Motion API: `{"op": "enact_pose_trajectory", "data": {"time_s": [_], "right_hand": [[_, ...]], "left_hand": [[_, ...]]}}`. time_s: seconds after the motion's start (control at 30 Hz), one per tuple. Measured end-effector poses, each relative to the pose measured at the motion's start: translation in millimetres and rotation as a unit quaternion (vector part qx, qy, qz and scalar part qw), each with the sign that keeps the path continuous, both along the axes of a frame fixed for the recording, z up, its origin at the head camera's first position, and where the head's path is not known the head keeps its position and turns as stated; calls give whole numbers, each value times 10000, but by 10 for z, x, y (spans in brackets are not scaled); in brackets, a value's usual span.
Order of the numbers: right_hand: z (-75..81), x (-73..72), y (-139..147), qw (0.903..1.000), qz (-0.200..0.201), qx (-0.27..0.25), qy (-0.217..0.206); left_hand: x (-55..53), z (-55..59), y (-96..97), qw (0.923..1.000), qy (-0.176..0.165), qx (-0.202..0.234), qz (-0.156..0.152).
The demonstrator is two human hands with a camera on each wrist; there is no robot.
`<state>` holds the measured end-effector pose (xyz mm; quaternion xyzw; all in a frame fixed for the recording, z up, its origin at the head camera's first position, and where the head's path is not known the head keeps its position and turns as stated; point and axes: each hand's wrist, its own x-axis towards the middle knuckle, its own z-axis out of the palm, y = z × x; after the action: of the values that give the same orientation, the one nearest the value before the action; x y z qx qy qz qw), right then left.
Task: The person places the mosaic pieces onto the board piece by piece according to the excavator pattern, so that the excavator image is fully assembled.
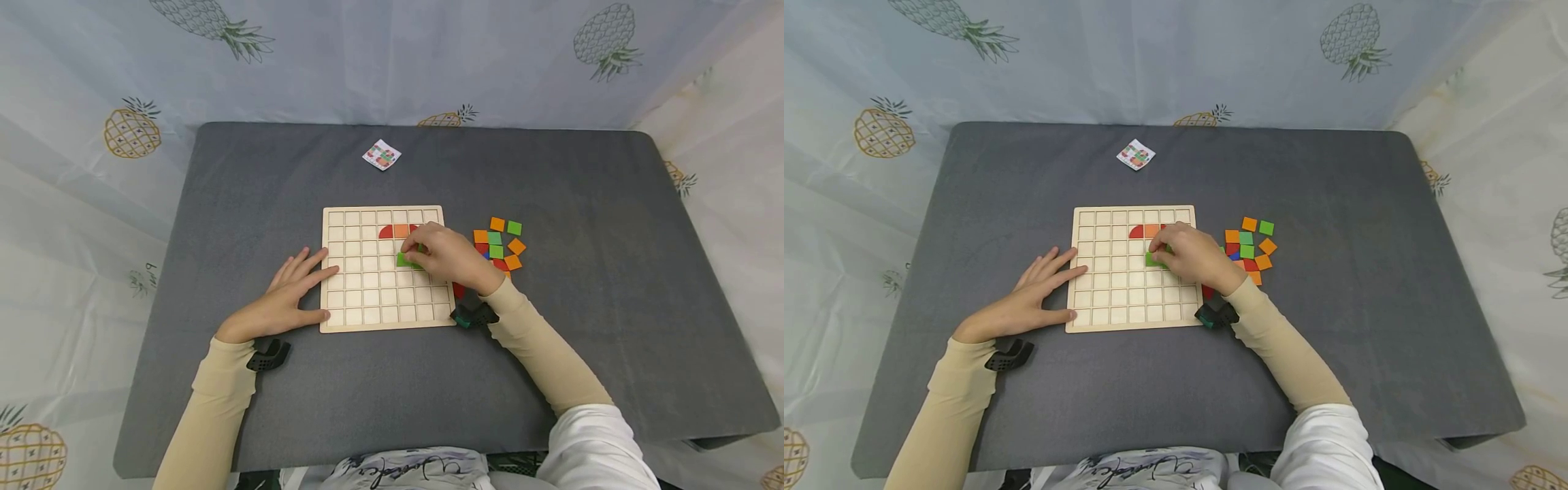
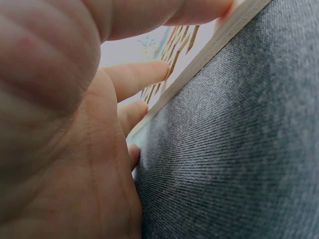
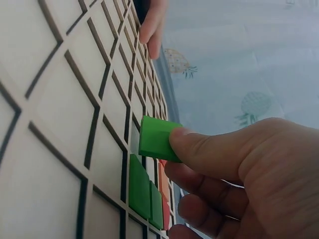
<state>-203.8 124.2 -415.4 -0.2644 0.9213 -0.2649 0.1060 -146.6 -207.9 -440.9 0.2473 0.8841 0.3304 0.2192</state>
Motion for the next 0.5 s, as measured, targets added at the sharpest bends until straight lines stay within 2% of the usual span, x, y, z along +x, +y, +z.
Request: {"op": "enact_pose_trajectory", "data": {"time_s": [0.5], "right_hand": [[-59, 3, -16, 9996, 140, 209, 140]], "left_hand": [[0, -16, -7, 10000, 14, 29, -9]]}}
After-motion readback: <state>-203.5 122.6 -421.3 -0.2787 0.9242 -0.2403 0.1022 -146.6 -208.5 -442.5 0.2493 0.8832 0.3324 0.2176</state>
